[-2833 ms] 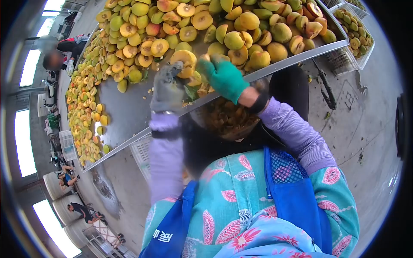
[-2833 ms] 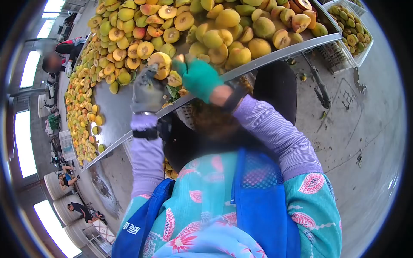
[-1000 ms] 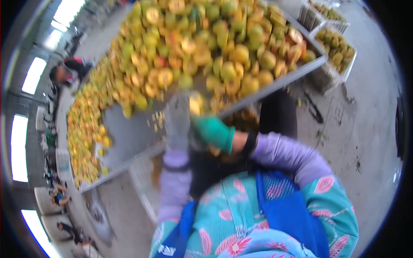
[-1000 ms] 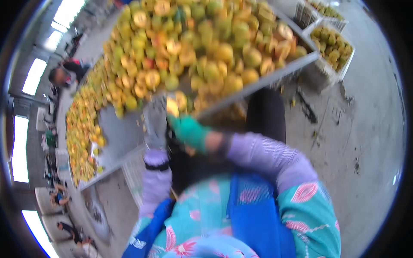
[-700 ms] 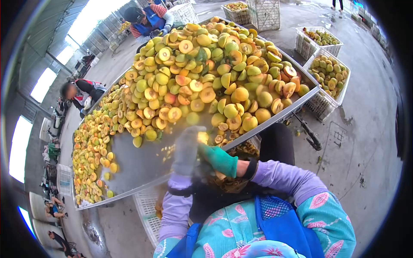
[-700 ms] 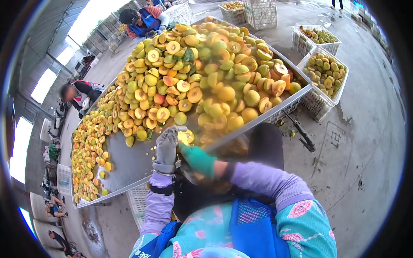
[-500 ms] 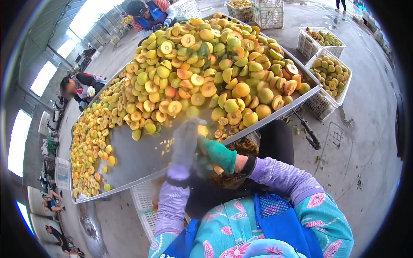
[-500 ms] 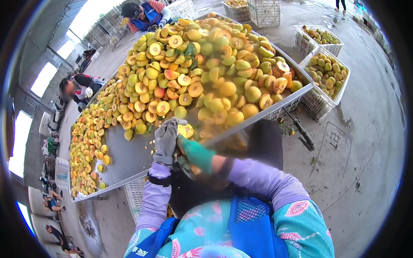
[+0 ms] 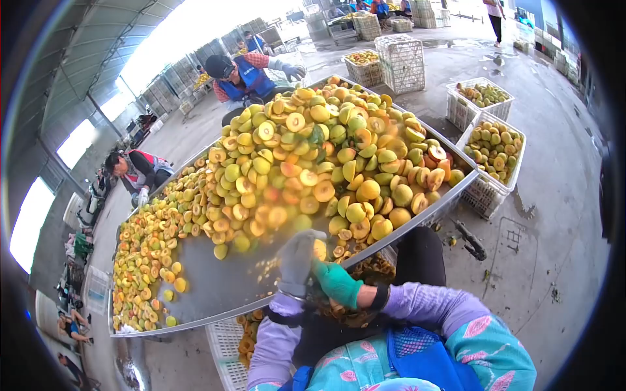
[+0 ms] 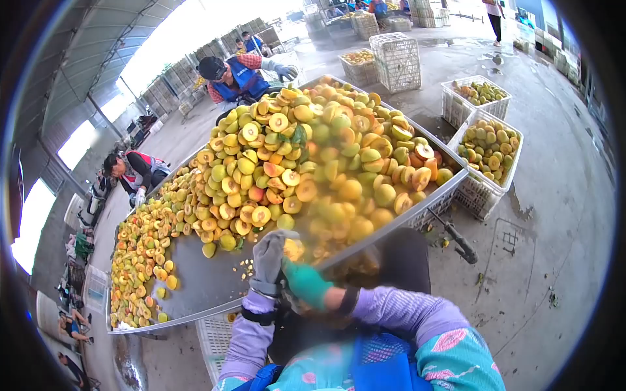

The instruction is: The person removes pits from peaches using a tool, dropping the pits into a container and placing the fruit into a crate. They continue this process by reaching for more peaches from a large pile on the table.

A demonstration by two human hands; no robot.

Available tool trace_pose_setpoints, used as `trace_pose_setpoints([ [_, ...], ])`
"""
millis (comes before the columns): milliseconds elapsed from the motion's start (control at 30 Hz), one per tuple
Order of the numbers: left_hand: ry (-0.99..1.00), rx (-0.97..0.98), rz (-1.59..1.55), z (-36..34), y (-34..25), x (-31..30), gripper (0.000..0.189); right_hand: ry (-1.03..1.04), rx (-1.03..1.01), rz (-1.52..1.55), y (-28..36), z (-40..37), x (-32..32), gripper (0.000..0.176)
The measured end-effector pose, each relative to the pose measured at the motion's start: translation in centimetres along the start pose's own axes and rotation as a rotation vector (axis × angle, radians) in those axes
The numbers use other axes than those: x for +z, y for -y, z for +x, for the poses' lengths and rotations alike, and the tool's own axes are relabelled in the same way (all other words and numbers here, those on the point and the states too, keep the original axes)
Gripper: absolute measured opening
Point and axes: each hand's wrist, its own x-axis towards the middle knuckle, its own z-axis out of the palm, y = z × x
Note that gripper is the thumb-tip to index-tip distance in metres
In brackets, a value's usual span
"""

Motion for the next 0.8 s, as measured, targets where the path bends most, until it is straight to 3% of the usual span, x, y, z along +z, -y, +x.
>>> trace_pose_setpoints([
  [33,0.142,0.177,0.257,-0.4,-0.4,-0.6,0.026,0.072,-0.04,-0.228,0.0,-0.2,-1.8,0.05],
  [67,0.284,0.382,0.506,-0.2,-1.0,-1.7,0.027,0.183,0.047,-0.357,-0.9,1.1,-3.9,0.048],
  [100,0.297,0.321,0.413,-0.2,-0.5,-1.5,0.028,0.377,0.059,-0.255,-2.0,1.8,-5.1,0.043],
  [133,0.305,0.26,0.32,-0.1,0.0,-1.2,0.03,0.411,0.181,0.087,-2.7,1.5,-4.3,0.041],
  [167,0.192,-0.102,-0.092,-0.6,1.3,-1.0,0.031,0.454,0.293,0.439,-2.8,1.5,-3.0,0.039],
  [200,0.149,-0.222,-0.265,-0.8,0.4,-1.1,0.035,0.458,0.323,0.574,-0.4,-0.8,-2.2,0.037],
  [233,0.148,-0.125,-0.319,-0.9,0.5,-0.9,0.039,0.47,0.354,0.711,1.7,-2.9,-1.2,0.036],
  [267,0.155,-0.162,-0.347,-1.1,0.8,-1.1,0.038,0.536,0.287,0.777,0.6,-2.3,-0.7,0.034],
  [400,0.151,-0.291,-0.409,-2.2,-1.8,-0.1,0.029,0.431,0.381,0.601,-1.8,-1.2,-1.5,0.038],
  [467,0.375,-0.311,-0.175,-0.8,-1.6,-1.3,0.031,0.406,0.336,0.43,-2.9,-0.6,-2.0,0.041],
  [500,0.43,-0.336,-0.105,-0.1,-1.9,-1.2,0.032,0.161,0.237,0.385,-1.6,-0.8,-0.7,0.041],
  [567,0.551,-0.37,-0.137,0.7,-4.5,-1.0,0.034,0.582,0.256,0.734,-2.2,-0.9,-1.5,0.04],
  [600,0.554,-0.269,-0.216,1.2,-3.7,-0.7,0.037,0.436,0.275,0.78,0.6,-2.8,-0.3,0.039],
  [700,0.307,-0.288,-0.455,0.1,-2.7,0.6,0.036,0.216,0.261,0.601,1.0,-2.3,0.3,0.037],
  [733,0.352,-0.244,-0.365,-0.1,-2.4,0.4,0.035,0.092,0.134,0.314,-1.9,0.6,-0.5,0.038],
  [800,0.434,-0.156,-0.203,0.2,-2.1,0.0,0.034,0.279,0.322,0.489,1.2,-1.7,-1.7,0.039],
])
